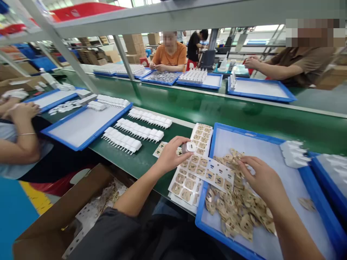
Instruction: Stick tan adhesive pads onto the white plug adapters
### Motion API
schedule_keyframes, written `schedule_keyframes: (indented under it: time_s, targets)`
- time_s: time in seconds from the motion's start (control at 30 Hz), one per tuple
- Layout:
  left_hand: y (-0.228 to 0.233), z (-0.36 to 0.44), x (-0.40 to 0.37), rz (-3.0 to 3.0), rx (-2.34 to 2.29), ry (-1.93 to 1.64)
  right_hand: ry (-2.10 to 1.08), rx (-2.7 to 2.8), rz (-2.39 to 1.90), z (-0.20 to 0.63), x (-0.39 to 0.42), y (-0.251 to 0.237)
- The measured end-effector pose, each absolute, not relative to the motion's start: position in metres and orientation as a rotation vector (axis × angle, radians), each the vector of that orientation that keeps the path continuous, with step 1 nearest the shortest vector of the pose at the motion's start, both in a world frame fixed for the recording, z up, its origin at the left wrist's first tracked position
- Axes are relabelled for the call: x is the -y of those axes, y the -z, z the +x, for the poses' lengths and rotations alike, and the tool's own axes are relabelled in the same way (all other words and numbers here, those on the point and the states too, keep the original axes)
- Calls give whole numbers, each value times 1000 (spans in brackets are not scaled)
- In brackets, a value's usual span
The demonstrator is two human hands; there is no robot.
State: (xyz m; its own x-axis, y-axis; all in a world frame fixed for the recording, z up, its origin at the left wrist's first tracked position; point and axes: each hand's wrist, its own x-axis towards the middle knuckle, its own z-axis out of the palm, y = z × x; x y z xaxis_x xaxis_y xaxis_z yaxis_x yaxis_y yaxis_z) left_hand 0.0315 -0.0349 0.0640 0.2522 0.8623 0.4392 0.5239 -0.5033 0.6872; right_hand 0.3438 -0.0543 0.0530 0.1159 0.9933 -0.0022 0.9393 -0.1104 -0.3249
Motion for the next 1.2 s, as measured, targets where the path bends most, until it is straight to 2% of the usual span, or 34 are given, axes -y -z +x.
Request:
schedule_keyframes:
  time_s: [0.1, 0.27, 0.37, 0.5, 0.6, 0.7, 0.87, 1.0, 1.1, 1.2]
  targets:
    - [-51, -24, 48, 2110, -1757, -1031, -431, 1941, -2145, 337, 57, -58]
    - [-16, -99, 57, 2041, -2512, -539, -462, 2024, -2028, 328, 59, -52]
    - [-4, -114, 52, 2111, -2640, -403, -462, 2074, -1871, 324, 56, -37]
    - [-1, -105, 46, 2186, -2671, -562, -526, 2136, -1764, 316, 53, -18]
    - [-6, -78, 44, 2246, -2455, -787, -649, 2103, -1810, 311, 52, -13]
    - [-17, -34, 41, 2351, -1925, -869, -710, 2034, -1812, 307, 53, -18]
    - [-35, 42, 15, 2329, -1125, -582, -760, 1959, -1596, 313, 59, -34]
    - [-45, 69, -10, 2119, -920, -275, -795, 1934, -1529, 322, 61, -44]
    - [-53, 76, -14, 1791, -935, -212, -631, 2029, -1570, 323, 63, -48]
    - [-61, 83, -10, 1681, -951, -261, -216, 2081, -1449, 318, 65, -47]
